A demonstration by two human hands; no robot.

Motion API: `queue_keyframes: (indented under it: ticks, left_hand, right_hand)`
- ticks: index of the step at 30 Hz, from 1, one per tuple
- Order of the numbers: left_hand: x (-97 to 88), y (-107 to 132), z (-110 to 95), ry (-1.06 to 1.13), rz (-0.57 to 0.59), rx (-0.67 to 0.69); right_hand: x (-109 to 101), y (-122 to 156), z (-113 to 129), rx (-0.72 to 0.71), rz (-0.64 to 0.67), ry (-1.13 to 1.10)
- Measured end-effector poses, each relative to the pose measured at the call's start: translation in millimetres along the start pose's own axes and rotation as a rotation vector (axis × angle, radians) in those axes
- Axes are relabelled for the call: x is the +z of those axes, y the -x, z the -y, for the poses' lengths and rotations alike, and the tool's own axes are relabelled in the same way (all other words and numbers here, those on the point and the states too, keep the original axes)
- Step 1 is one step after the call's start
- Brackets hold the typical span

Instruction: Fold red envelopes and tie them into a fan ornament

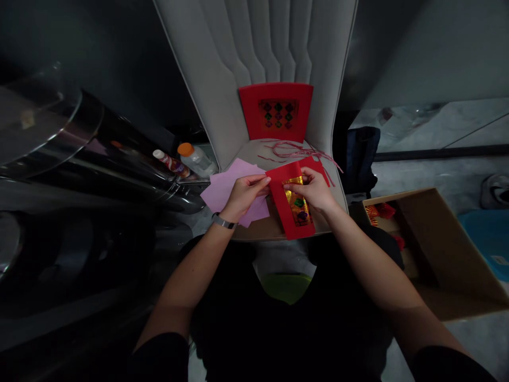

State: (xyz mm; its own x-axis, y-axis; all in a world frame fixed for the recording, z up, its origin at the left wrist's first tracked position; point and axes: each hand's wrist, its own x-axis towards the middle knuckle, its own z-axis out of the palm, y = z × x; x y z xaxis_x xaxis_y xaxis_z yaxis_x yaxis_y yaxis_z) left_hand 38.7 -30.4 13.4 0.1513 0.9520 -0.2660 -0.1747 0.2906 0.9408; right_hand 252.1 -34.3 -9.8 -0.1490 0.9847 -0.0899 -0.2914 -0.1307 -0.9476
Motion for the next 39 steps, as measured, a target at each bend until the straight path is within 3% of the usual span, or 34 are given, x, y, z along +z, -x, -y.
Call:
queue_keyframes:
  ticks: [17,25,32,39]
  left_hand:
    - [-3.7,-0.9,0.8,0.001,-0.017,-0.014]
    - [-6.5,-4.2,8.7,-0.087,0.016,-0.035]
    - [-10.1,-7.6,13.0,-0.117,0.070,-0.044]
    - [-16.3,-9.4,18.6,-0.118,0.090,-0.043]
  right_hand:
    - [-0.1,1.0,8.1,0.042,0.024,0.022]
    - [-12.5,-20.6,7.9,0.053,-0.190,0.046]
    - [-14.3,-28.5,6.1,0.019,-0.143,0.077]
    - [-20.5,-26.7,-0.9,0.074,-0.137,0.103]
